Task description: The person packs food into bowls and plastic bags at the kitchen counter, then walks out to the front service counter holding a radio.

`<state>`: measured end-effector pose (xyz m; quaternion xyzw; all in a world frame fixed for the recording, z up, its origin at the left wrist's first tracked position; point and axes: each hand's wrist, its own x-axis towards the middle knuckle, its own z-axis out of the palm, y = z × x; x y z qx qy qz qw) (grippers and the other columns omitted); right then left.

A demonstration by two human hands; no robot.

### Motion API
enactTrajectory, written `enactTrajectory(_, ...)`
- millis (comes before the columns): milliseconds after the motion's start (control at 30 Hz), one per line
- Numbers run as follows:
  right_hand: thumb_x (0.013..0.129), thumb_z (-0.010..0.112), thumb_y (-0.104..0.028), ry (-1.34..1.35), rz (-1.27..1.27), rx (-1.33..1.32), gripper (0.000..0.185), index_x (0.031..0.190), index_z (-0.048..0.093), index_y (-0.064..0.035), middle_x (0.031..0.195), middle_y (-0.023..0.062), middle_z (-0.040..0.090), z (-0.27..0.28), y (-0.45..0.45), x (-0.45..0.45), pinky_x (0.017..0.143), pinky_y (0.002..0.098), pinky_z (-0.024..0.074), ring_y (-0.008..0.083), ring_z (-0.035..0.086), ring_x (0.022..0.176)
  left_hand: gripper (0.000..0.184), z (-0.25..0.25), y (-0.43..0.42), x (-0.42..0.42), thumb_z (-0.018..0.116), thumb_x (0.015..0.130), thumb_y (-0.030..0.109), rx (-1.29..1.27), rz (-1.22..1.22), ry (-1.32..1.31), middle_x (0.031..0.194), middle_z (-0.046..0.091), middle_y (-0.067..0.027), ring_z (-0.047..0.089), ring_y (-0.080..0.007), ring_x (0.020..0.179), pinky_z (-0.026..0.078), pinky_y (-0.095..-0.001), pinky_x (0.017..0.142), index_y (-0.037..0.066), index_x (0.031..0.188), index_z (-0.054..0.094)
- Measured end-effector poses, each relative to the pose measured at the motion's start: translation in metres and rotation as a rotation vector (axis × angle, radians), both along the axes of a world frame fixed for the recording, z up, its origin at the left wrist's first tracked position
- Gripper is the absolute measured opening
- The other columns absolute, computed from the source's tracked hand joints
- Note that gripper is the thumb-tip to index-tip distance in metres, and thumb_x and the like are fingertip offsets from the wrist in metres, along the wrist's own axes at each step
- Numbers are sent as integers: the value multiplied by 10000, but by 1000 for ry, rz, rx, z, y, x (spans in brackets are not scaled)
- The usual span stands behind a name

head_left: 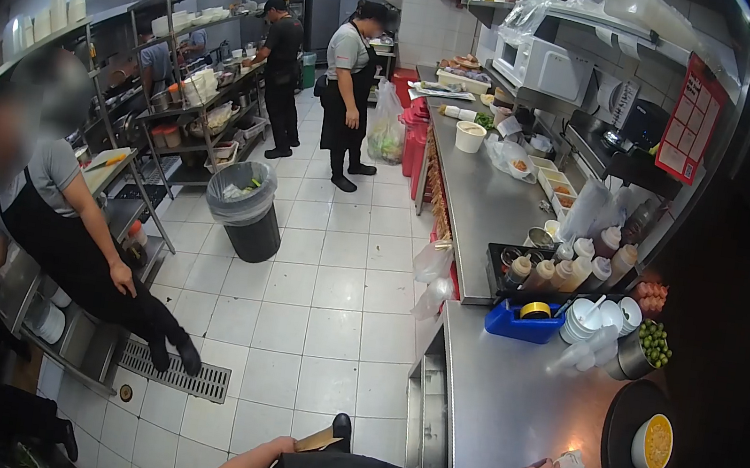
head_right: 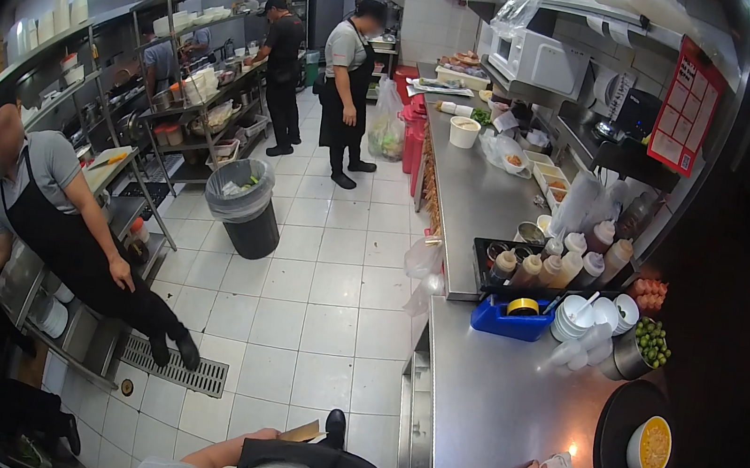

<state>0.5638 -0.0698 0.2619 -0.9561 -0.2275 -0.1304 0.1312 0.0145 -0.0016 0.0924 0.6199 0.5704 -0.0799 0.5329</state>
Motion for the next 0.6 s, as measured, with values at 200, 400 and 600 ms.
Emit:
enactTrajectory(200,769,510,-59,2,-10,-13,346,1114,484,-66,1275,88,408,0,0,0,949,405,300,257,354,1201,478,3,2,2,649,633,442,2,-71,54,937,636,-162,607,-318,873,478,-376,757,81,946,638)
enactTrajectory(400,760,530,-55,8,-6,-14,356,1112,479,-68,1278,85,403,3,0,-2,953,410,301,255,355,1200,474,-7,3,0,652,631,427,-22,-32,53,943,634,-165,605,-322,880,478,-381,758,83,958,635)
enactTrajectory(600,756,537,-53,4,-4,-2,358,1109,480,-70,1286,84,397,2,-1,-2,950,415,303,255,353,1203,442,7,4,3,637,654,385,-44,-43,88,949,629,-176,602,-331,884,477,-382,754,74,968,631)
